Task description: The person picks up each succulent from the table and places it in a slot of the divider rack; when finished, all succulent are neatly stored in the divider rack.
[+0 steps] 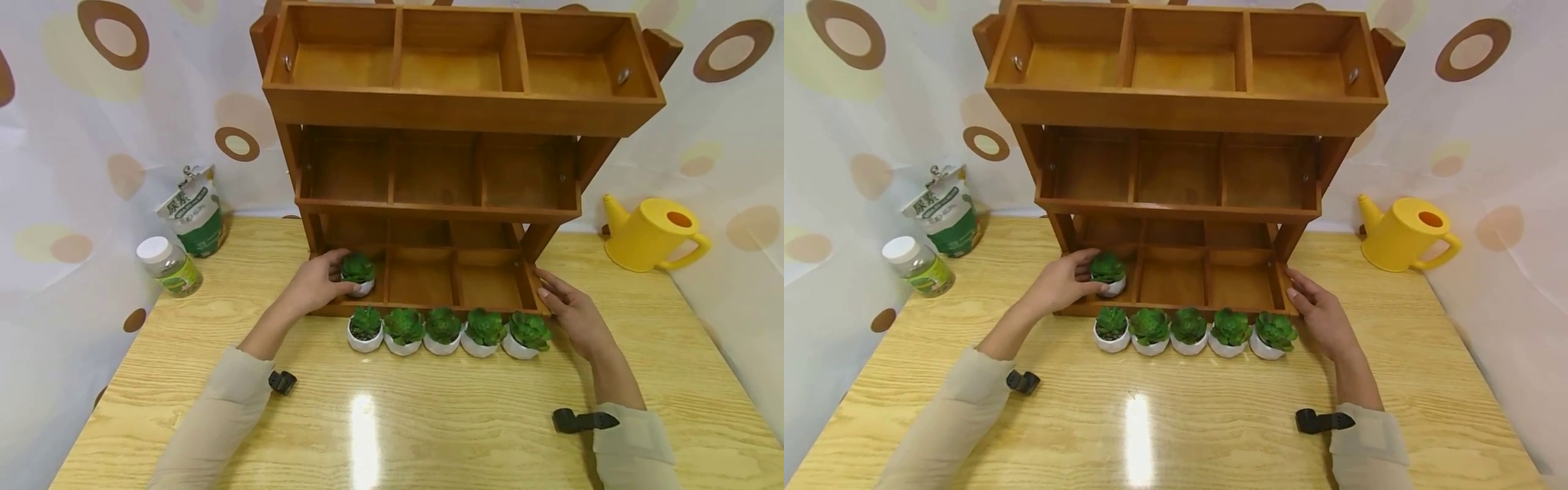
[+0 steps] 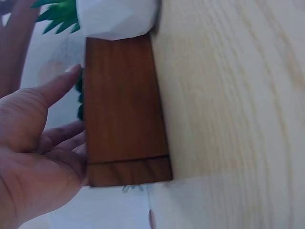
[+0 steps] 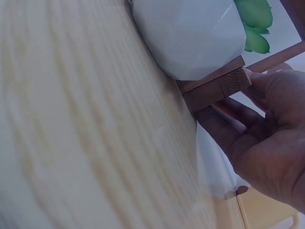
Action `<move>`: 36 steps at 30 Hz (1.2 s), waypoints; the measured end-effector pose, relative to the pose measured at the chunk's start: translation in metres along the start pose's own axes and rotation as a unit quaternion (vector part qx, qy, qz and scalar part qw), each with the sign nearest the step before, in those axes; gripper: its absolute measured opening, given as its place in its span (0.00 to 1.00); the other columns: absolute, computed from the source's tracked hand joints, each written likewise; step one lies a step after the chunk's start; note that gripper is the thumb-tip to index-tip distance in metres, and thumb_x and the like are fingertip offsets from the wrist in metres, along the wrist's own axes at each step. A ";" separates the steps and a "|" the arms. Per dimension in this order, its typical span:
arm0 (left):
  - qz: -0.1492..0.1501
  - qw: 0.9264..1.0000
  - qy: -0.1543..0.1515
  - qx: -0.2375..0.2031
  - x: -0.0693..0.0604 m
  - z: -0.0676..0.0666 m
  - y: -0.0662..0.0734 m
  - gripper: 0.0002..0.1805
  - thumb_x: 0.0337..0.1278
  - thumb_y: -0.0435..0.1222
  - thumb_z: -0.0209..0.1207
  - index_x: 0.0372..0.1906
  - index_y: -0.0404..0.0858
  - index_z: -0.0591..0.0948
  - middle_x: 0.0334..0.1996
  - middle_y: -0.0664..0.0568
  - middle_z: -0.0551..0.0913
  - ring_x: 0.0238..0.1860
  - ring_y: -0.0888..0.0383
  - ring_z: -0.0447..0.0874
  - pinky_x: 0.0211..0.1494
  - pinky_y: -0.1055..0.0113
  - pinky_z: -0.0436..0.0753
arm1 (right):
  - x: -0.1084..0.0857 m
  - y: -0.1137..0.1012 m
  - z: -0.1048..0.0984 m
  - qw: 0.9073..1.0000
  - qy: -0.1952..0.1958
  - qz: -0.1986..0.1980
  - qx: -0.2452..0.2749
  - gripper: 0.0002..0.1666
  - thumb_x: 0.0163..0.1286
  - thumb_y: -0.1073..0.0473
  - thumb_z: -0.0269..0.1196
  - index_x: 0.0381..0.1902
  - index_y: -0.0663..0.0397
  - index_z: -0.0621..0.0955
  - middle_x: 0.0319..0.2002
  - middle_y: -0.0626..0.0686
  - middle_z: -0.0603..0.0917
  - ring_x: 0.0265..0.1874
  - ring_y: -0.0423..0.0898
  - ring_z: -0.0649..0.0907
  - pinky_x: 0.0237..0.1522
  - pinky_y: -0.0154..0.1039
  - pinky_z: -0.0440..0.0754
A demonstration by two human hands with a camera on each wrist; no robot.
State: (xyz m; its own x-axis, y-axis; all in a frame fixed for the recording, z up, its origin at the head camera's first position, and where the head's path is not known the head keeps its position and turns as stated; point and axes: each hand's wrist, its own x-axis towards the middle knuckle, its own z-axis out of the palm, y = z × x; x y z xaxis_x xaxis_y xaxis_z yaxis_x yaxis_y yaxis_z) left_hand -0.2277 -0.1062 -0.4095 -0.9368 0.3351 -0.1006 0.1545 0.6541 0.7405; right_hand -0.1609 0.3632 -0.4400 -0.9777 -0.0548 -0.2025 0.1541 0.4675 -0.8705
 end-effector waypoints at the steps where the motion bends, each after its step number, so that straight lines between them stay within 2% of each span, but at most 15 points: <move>1: 0.002 1.000 0.001 -0.010 -0.003 -0.002 0.000 0.43 0.61 0.44 0.69 0.77 0.37 0.64 0.70 0.38 0.74 0.68 0.41 0.76 0.68 0.49 0.78 | 0.000 0.000 0.000 1.000 0.001 0.000 -0.002 0.35 0.84 0.43 0.44 0.83 0.40 0.52 0.79 0.64 0.57 0.73 0.66 0.68 0.61 0.43 0.81; 4: 0.013 0.999 0.009 -0.033 -0.013 -0.010 0.000 0.43 0.61 0.46 0.69 0.78 0.40 0.64 0.72 0.40 0.72 0.69 0.41 0.75 0.68 0.49 0.78 | 0.000 0.000 -0.001 1.000 0.004 0.001 -0.009 0.35 0.84 0.43 0.44 0.83 0.38 0.52 0.79 0.63 0.58 0.73 0.66 0.68 0.61 0.42 0.80; 7: 0.025 0.998 0.014 -0.050 -0.024 -0.015 0.000 0.44 0.61 0.48 0.69 0.78 0.42 0.64 0.72 0.42 0.72 0.70 0.41 0.74 0.68 0.48 0.78 | -0.001 -0.001 -0.001 1.000 0.005 0.005 -0.011 0.35 0.83 0.43 0.44 0.83 0.38 0.53 0.80 0.63 0.57 0.73 0.66 0.68 0.63 0.47 0.76; 13: 0.030 0.994 0.011 -0.101 -0.047 -0.018 -0.006 0.47 0.57 0.54 0.70 0.78 0.47 0.64 0.72 0.46 0.73 0.70 0.45 0.74 0.70 0.49 0.77 | -0.002 0.000 0.000 1.000 0.001 0.003 0.001 0.34 0.84 0.44 0.43 0.83 0.39 0.52 0.80 0.64 0.56 0.74 0.67 0.66 0.65 0.52 0.72; 18: 0.020 0.992 0.022 -0.121 -0.065 -0.016 -0.010 0.39 0.57 0.53 0.71 0.71 0.44 0.73 0.64 0.44 0.80 0.64 0.48 0.80 0.66 0.51 0.80 | -0.001 0.000 0.000 1.000 0.000 0.003 -0.002 0.35 0.84 0.43 0.44 0.83 0.38 0.52 0.80 0.64 0.56 0.74 0.67 0.66 0.66 0.54 0.71; 21: 0.012 0.992 0.019 -0.126 -0.074 -0.013 -0.011 0.35 0.57 0.51 0.71 0.67 0.41 0.75 0.60 0.43 0.82 0.60 0.48 0.82 0.63 0.52 0.82 | -0.001 0.000 0.000 1.000 0.000 0.004 -0.008 0.35 0.83 0.42 0.44 0.82 0.38 0.53 0.80 0.63 0.56 0.74 0.66 0.66 0.66 0.55 0.71; 25: 0.004 0.992 0.006 -0.122 -0.082 -0.009 -0.016 0.34 0.57 0.48 0.72 0.65 0.39 0.76 0.58 0.44 0.82 0.58 0.47 0.82 0.61 0.52 0.83 | -0.001 0.000 0.000 1.000 0.000 0.002 -0.004 0.35 0.83 0.42 0.44 0.82 0.38 0.53 0.80 0.63 0.57 0.74 0.66 0.66 0.61 0.40 0.80; 28: -0.004 0.994 -0.008 -0.113 -0.085 -0.004 -0.019 0.34 0.56 0.49 0.73 0.65 0.41 0.76 0.59 0.45 0.82 0.60 0.47 0.82 0.61 0.52 0.83 | -0.001 0.001 0.000 1.000 0.001 -0.002 0.002 0.35 0.83 0.42 0.44 0.82 0.38 0.53 0.80 0.64 0.57 0.74 0.66 0.67 0.55 0.29 0.82; 32: -0.002 0.993 -0.034 -0.114 -0.088 0.001 -0.022 0.37 0.57 0.51 0.71 0.69 0.42 0.75 0.65 0.46 0.80 0.65 0.45 0.80 0.64 0.53 0.82 | 0.000 0.003 0.000 1.000 0.002 -0.009 0.008 0.35 0.83 0.42 0.44 0.82 0.39 0.53 0.79 0.65 0.57 0.73 0.67 0.67 0.51 0.25 0.82; 33: 0.001 0.993 -0.040 -0.115 -0.088 0.002 -0.022 0.38 0.57 0.51 0.71 0.70 0.42 0.74 0.66 0.46 0.79 0.65 0.45 0.80 0.64 0.54 0.82 | 0.000 0.003 0.000 1.000 0.001 -0.010 0.010 0.35 0.84 0.43 0.44 0.82 0.39 0.53 0.79 0.65 0.57 0.73 0.66 0.67 0.52 0.28 0.82; 36: 0.011 0.992 -0.052 -0.116 -0.088 0.004 -0.023 0.39 0.58 0.51 0.70 0.72 0.42 0.73 0.68 0.47 0.77 0.67 0.46 0.79 0.64 0.55 0.82 | 0.001 0.004 0.000 1.000 0.001 -0.011 0.013 0.34 0.84 0.45 0.43 0.83 0.40 0.52 0.79 0.65 0.57 0.73 0.66 0.67 0.51 0.27 0.82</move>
State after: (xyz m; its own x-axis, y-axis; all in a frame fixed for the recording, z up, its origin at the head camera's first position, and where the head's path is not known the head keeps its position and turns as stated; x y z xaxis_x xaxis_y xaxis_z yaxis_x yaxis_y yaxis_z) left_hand -0.1476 -0.1476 -0.4203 -0.8947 0.4237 -0.1416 0.0875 0.4769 0.8746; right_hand -0.1610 0.3650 -0.4441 -0.9811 -0.0638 -0.1827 0.1363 0.4425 -0.8863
